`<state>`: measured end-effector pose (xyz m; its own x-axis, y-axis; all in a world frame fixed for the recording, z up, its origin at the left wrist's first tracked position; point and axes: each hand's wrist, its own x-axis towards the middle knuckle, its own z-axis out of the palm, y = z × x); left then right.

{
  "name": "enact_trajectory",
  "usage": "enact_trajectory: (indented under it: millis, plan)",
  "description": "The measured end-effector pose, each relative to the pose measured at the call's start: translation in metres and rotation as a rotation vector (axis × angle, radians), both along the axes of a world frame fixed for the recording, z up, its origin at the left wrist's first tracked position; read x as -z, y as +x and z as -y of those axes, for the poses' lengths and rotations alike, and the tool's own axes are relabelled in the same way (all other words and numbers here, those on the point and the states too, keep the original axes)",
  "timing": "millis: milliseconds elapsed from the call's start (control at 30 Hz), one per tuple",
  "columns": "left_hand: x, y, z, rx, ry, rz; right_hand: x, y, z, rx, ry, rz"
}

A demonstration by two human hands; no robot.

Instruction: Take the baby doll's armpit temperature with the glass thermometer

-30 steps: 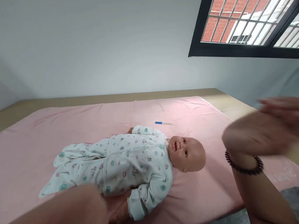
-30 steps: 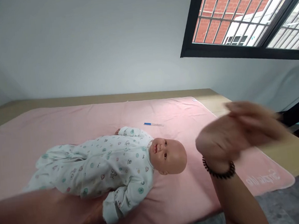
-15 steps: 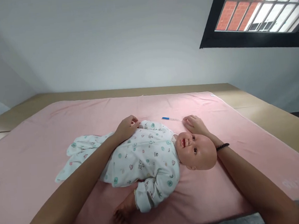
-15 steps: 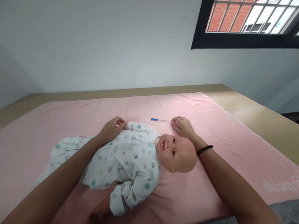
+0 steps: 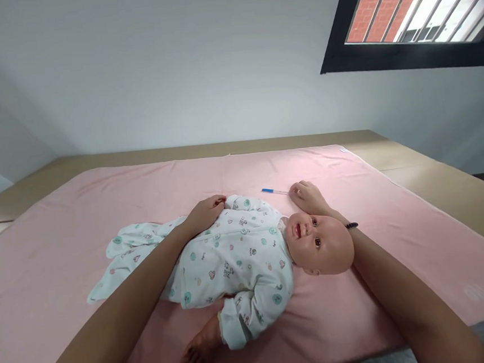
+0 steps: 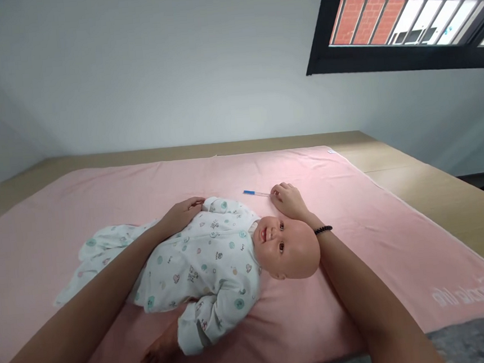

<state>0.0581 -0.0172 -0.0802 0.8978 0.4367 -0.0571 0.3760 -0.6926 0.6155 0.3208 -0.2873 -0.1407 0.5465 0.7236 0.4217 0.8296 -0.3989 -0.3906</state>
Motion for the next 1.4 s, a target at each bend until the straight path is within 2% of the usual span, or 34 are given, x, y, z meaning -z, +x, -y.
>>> enact_trajectory:
  millis: [167, 267, 333, 400, 467, 567, 633, 700, 800, 867, 967, 1100, 1267, 1400]
  plan:
    - [-0.001, -0.001, 0.003, -0.013, -0.006, 0.016, 0.001, 0.001, 0.002, -0.013, 0.161, -0.154]
    - [0.000, 0.000, 0.003, -0.014, -0.002, 0.025, -0.005, 0.000, 0.003, 0.024, 0.294, -0.260]
    - [-0.002, -0.001, 0.002, -0.003, 0.011, 0.025, -0.017, 0.000, 0.005, 0.026, 0.371, -0.324]
    - [-0.010, -0.005, 0.000, 0.042, 0.039, 0.012, -0.040, -0.001, 0.009, -0.015, 0.424, -0.382]
    - [-0.027, -0.012, -0.001, 0.075, 0.088, -0.006, -0.073, -0.007, 0.015, -0.105, 0.488, -0.450]
    - [-0.070, -0.029, 0.010, 0.069, 0.132, 0.063, -0.133, -0.030, 0.023, -0.301, 0.665, -0.546]
    - [-0.104, -0.040, 0.025, 0.085, 0.099, 0.218, -0.172, -0.057, 0.024, -0.382, 0.698, -0.508]
    - [-0.137, -0.049, 0.044, 0.139, 0.038, 0.420, -0.205, -0.090, 0.023, -0.406, 0.744, -0.465]
    - [-0.172, -0.060, 0.070, 0.183, -0.006, 0.779, -0.236, -0.141, 0.018, -0.429, 0.867, -0.342]
    - [-0.185, -0.068, 0.083, 0.178, 0.022, 1.006, -0.245, -0.169, 0.018, -0.436, 0.905, -0.271]
    - [-0.190, -0.082, 0.093, 0.124, 0.091, 1.217, -0.244, -0.195, 0.019, -0.423, 0.946, -0.223]
    - [-0.186, -0.098, 0.097, 0.102, 0.144, 1.227, -0.235, -0.206, 0.019, -0.381, 1.008, -0.239]
    - [-0.186, -0.107, 0.102, 0.071, 0.231, 1.249, -0.229, -0.203, 0.015, -0.396, 0.950, -0.327]
    - [-0.187, -0.109, 0.105, 0.015, 0.309, 1.218, -0.229, -0.202, 0.015, -0.347, 0.920, -0.345]
